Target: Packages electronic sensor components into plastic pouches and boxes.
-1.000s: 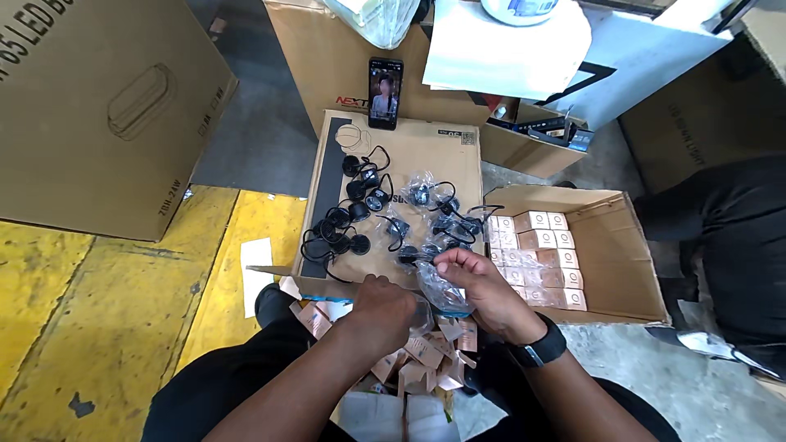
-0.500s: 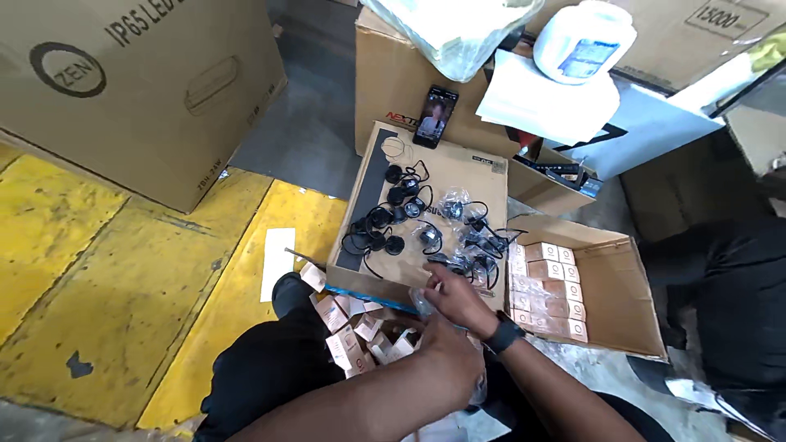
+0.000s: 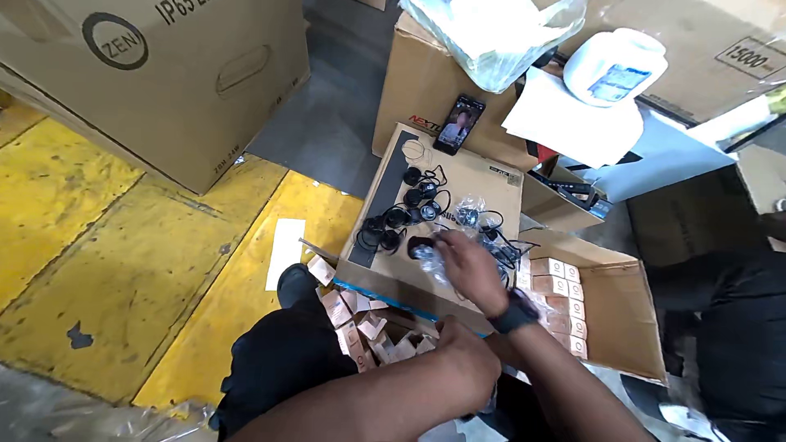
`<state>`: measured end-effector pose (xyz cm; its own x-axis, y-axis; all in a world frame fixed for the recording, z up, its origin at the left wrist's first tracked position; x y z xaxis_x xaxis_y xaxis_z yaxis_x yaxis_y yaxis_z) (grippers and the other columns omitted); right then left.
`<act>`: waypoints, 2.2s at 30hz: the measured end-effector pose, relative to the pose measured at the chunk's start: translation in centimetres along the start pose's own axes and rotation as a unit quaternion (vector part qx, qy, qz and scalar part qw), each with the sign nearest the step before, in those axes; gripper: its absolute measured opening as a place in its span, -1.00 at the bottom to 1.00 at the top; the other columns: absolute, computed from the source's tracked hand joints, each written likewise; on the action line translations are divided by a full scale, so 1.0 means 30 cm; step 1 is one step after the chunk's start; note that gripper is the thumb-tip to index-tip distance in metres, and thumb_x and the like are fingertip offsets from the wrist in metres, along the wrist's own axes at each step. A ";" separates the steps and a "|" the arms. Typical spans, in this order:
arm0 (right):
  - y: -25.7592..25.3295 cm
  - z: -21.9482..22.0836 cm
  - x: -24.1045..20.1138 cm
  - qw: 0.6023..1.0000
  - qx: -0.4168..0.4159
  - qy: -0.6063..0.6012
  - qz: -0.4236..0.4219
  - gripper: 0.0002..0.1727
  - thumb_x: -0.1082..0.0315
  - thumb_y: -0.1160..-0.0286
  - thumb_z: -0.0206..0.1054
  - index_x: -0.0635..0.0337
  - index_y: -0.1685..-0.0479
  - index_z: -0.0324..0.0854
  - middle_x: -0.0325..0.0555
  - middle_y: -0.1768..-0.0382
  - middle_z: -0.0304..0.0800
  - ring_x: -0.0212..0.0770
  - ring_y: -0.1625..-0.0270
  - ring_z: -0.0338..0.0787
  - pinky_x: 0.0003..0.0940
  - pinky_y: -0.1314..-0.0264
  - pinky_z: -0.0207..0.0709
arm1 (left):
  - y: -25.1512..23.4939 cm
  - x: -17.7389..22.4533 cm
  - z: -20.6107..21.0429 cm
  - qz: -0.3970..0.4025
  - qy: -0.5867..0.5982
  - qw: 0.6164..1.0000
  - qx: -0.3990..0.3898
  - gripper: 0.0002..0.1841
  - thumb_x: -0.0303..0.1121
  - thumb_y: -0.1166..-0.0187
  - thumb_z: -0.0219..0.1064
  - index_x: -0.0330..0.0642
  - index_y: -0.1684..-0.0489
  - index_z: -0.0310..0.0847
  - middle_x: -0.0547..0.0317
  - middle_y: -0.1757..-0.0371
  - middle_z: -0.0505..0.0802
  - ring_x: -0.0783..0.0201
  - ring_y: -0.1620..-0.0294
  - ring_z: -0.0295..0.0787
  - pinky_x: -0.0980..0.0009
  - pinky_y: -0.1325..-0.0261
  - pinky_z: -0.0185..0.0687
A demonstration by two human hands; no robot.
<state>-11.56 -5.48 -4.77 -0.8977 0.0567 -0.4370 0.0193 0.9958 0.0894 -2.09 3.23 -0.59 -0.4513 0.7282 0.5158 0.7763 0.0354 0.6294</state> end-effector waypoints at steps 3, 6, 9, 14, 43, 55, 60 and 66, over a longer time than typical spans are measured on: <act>0.143 -0.191 0.111 0.975 0.111 -0.191 0.009 -0.72 0.26 -0.75 0.17 0.28 -0.09 0.67 -0.13 0.20 0.84 -0.32 0.25 0.81 -0.28 0.17 0.74 | 0.010 -0.030 -0.037 0.029 0.041 0.997 0.066 -0.82 -0.40 -0.43 0.48 -0.35 0.18 0.74 -0.27 0.08 0.84 -0.33 -0.07 0.75 -0.39 -0.09 0.51; 0.292 -0.328 0.231 0.916 0.196 -0.346 0.050 -0.85 0.36 -0.69 0.18 0.21 0.05 0.62 -0.35 0.32 0.79 -0.49 0.40 0.73 -0.51 0.34 0.68 | 0.008 -0.067 -0.091 0.042 0.066 0.984 0.161 -0.81 -0.39 -0.45 0.44 -0.32 0.12 0.75 -0.24 0.13 0.86 -0.32 -0.03 0.78 -0.40 -0.08 0.54; 0.384 -0.373 0.344 0.849 0.262 -0.456 0.056 -0.85 0.37 -0.69 0.15 0.09 0.08 0.64 -0.38 0.31 0.82 -0.48 0.34 0.78 -0.54 0.27 0.72 | -0.009 -0.107 -0.143 0.016 0.060 0.964 0.258 -0.71 -0.31 -0.51 0.38 -0.20 -0.12 0.71 -0.18 0.16 0.87 -0.27 0.03 0.83 -0.33 -0.05 0.59; 0.432 -0.369 0.391 0.784 0.220 -0.575 0.082 -0.84 0.20 -0.66 0.23 -0.03 0.06 0.69 -0.26 0.31 0.84 -0.42 0.37 0.79 -0.47 0.30 0.74 | -0.052 -0.146 -0.197 -0.023 0.029 0.931 0.363 -0.70 -0.31 -0.54 0.24 -0.13 -0.17 0.68 -0.02 0.34 0.86 -0.12 0.24 0.86 -0.18 0.19 0.70; 0.347 -0.150 0.267 0.745 0.160 -0.628 0.161 -0.80 0.48 -0.73 0.10 0.38 0.01 0.63 0.08 0.12 0.89 -0.15 0.03 0.90 -0.26 -0.08 0.78 | -0.065 -0.211 -0.195 0.017 0.028 0.858 0.513 -0.70 -0.29 -0.58 0.17 -0.11 -0.18 0.65 0.31 0.46 0.80 0.32 0.46 0.76 0.21 0.35 0.71; 0.348 -0.038 0.191 0.908 -0.076 -0.409 0.044 -0.83 0.29 -0.71 0.16 0.09 0.09 0.66 -0.26 0.42 0.68 -0.38 0.41 0.67 -0.36 0.30 0.59 | -0.072 -0.232 -0.181 0.016 0.099 0.922 0.373 -0.60 -0.21 -0.60 0.19 0.05 -0.39 0.64 0.26 0.45 0.80 0.22 0.46 0.74 0.07 0.30 0.71; 0.349 -0.005 0.175 0.925 -0.103 -0.358 0.073 -0.80 0.14 -0.50 0.42 0.01 0.06 0.67 -0.32 0.49 0.65 -0.38 0.51 0.59 -0.30 0.40 0.54 | -0.075 -0.249 -0.178 -0.028 0.170 0.941 0.290 -0.57 -0.25 -0.56 0.20 0.14 -0.43 0.60 0.37 0.40 0.84 0.32 0.41 0.77 0.11 0.21 0.74; 0.341 0.019 0.159 0.959 -0.100 -0.249 0.093 -0.86 0.21 -0.49 0.29 0.05 0.20 0.66 -0.19 0.48 0.69 -0.18 0.37 0.72 -0.03 0.30 0.58 | -0.078 -0.259 -0.171 0.007 0.218 0.952 0.216 -0.57 -0.26 -0.48 0.30 0.15 -0.37 0.66 0.36 0.47 0.76 0.35 0.50 0.66 0.19 0.31 0.67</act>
<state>-15.40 5.03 -6.47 -0.5637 0.3085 -0.7662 0.0296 0.9346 0.3546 -2.65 -6.02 -3.11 -0.5053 0.3815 0.7740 0.8501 0.3744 0.3704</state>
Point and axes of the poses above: each hand's wrist, its own y-axis away from the middle knuckle, its own z-axis out of the palm, x = y × z, the point moved 3 cm from there along -y, towards the middle knuckle
